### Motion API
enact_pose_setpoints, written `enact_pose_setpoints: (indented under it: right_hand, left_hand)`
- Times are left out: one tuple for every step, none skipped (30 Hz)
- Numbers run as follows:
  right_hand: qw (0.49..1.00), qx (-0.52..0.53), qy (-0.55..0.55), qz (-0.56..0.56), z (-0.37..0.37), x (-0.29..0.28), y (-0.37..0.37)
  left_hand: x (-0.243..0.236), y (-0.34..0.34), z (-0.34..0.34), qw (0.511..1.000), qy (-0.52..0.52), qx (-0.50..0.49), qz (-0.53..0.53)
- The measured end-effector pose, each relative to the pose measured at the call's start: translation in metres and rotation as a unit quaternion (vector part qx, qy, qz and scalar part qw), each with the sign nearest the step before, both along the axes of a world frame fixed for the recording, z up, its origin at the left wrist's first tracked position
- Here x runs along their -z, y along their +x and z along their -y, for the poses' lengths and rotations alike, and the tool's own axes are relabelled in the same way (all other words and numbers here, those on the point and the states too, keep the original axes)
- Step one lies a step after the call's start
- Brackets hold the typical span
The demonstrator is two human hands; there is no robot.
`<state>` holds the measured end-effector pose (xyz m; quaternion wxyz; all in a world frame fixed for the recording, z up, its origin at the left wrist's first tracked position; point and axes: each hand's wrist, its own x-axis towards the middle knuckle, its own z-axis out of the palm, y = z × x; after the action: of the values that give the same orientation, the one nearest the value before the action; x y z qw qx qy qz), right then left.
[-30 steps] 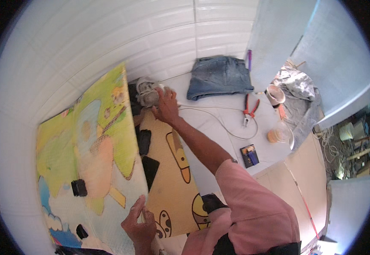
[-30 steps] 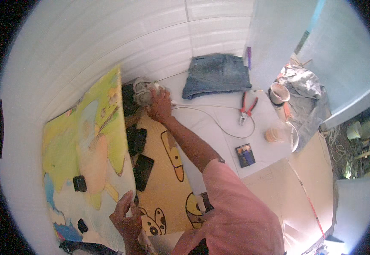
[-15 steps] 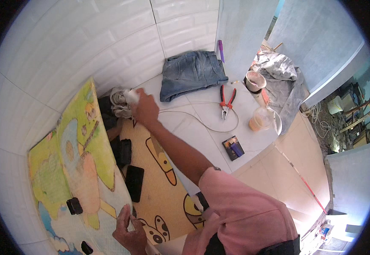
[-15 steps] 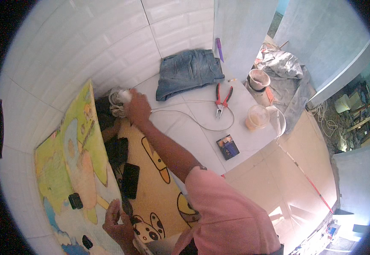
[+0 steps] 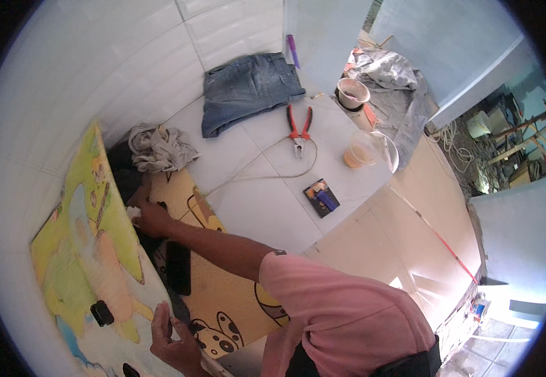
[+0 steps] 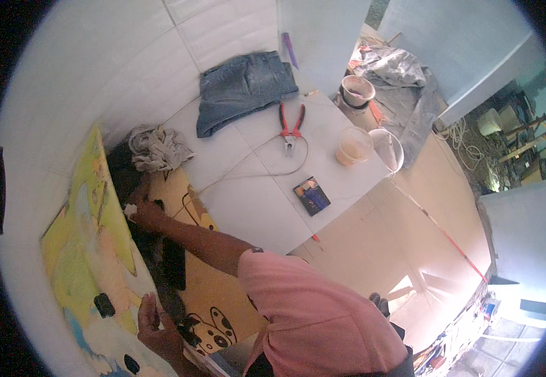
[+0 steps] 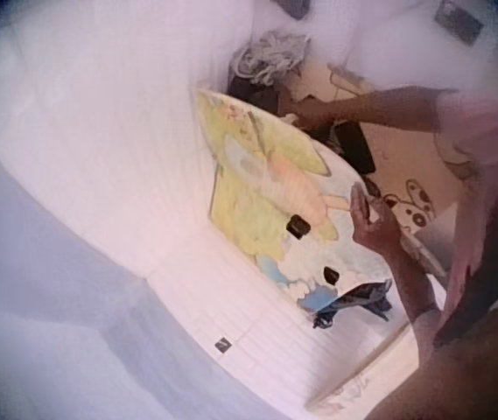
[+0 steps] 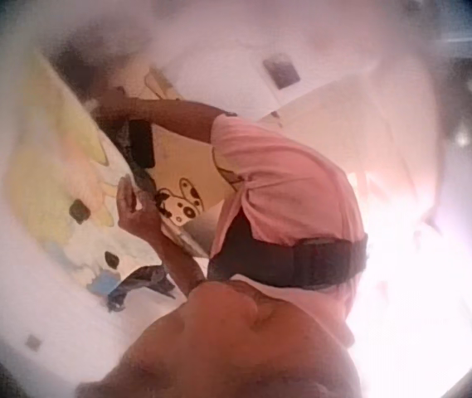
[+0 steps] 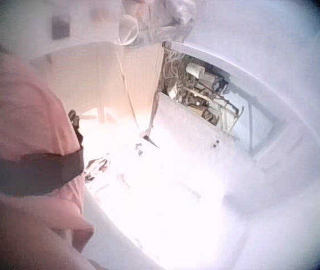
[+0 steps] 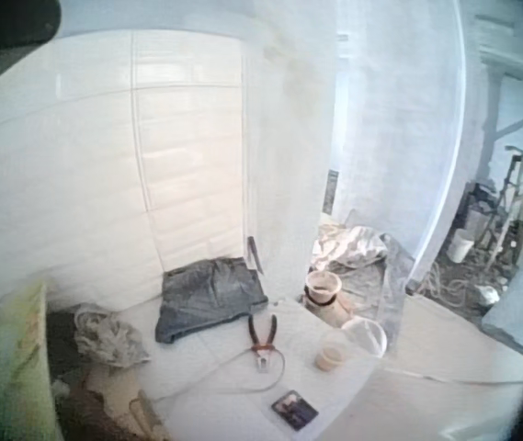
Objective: The person paints a ceiling using a long-handled roller, then clears a cluttered desk by moving clothes, a phone, and other items aside. They place a large foam board on the desk, dip the roller in a bucket, and resume painting the ceiling.
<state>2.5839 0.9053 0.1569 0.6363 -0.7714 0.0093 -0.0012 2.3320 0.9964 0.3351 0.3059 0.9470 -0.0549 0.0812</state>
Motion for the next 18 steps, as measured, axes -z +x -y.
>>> enact_pose_setpoints:
  right_hand:
    - [0.993, 0.049, -0.093, 0.050, 0.001, 0.002, -0.008]
    - [0.973, 0.096, -0.185, 0.100, 0.001, 0.000, -0.016]
    - [0.939, 0.143, -0.276, 0.148, 0.005, -0.001, -0.022]
    - [0.925, 0.156, -0.308, 0.155, 0.018, -0.001, -0.022]
    - [0.911, 0.166, -0.340, 0.163, 0.036, -0.002, -0.022]
    - [0.897, 0.174, -0.371, 0.169, 0.056, -0.004, -0.023]
    - [0.926, 0.206, -0.297, 0.110, 0.083, -0.014, -0.040]
    - [0.938, 0.249, -0.233, 0.057, 0.131, -0.033, -0.064]
    - [0.887, 0.329, -0.322, -0.038, 0.184, -0.038, -0.076]
    - [0.828, 0.413, -0.378, 0.022, 0.217, -0.045, -0.099]
    - [0.751, 0.472, -0.458, -0.058, 0.257, -0.022, -0.113]
    - [0.745, 0.479, -0.442, -0.145, 0.283, -0.032, -0.128]
    - [0.752, 0.475, -0.418, -0.186, 0.305, -0.032, -0.140]
    - [0.752, 0.482, -0.382, -0.234, 0.321, -0.018, -0.140]
    - [0.763, 0.449, -0.390, -0.252, 0.325, -0.018, -0.141]
    - [0.773, 0.414, -0.399, -0.268, 0.328, -0.019, -0.142]
    - [0.784, 0.374, -0.406, -0.283, 0.328, -0.018, -0.142]
    - [0.766, 0.403, -0.417, -0.276, 0.333, -0.001, -0.139]
  left_hand:
    - [0.001, 0.000, 0.001, 1.000, 0.000, 0.003, 0.000]
    - [0.002, 0.000, 0.002, 1.000, 0.001, 0.004, 0.002]
    - [0.005, 0.001, 0.005, 1.000, 0.004, 0.004, 0.014]
    - [0.007, 0.002, 0.010, 1.000, 0.008, 0.006, 0.027]
    - [0.009, 0.001, 0.012, 0.999, 0.011, 0.005, 0.038]
    - [0.011, 0.001, 0.012, 0.999, 0.011, 0.011, 0.040]
    - [0.012, 0.002, 0.011, 0.999, 0.023, 0.000, 0.035]
    - [0.013, 0.001, 0.009, 0.999, 0.021, 0.001, 0.040]
    - [0.014, 0.004, 0.013, 0.999, 0.009, 0.019, 0.035]
    - [0.014, 0.000, 0.010, 0.999, 0.008, 0.009, 0.033]
    - [0.014, 0.001, 0.013, 0.999, -0.001, 0.018, 0.032]
    - [0.016, 0.001, 0.013, 1.000, 0.006, 0.016, 0.027]
    - [0.018, 0.002, 0.012, 1.000, 0.011, 0.013, 0.022]
    - [0.020, 0.002, 0.012, 1.000, 0.018, 0.010, 0.016]
    - [0.020, 0.003, 0.010, 1.000, 0.016, 0.013, 0.009]
    - [0.020, 0.004, 0.010, 1.000, 0.015, 0.014, 0.001]
    - [0.019, 0.004, 0.008, 1.000, 0.016, 0.011, -0.006]
    - [0.018, 0.004, 0.007, 1.000, 0.001, 0.016, -0.007]
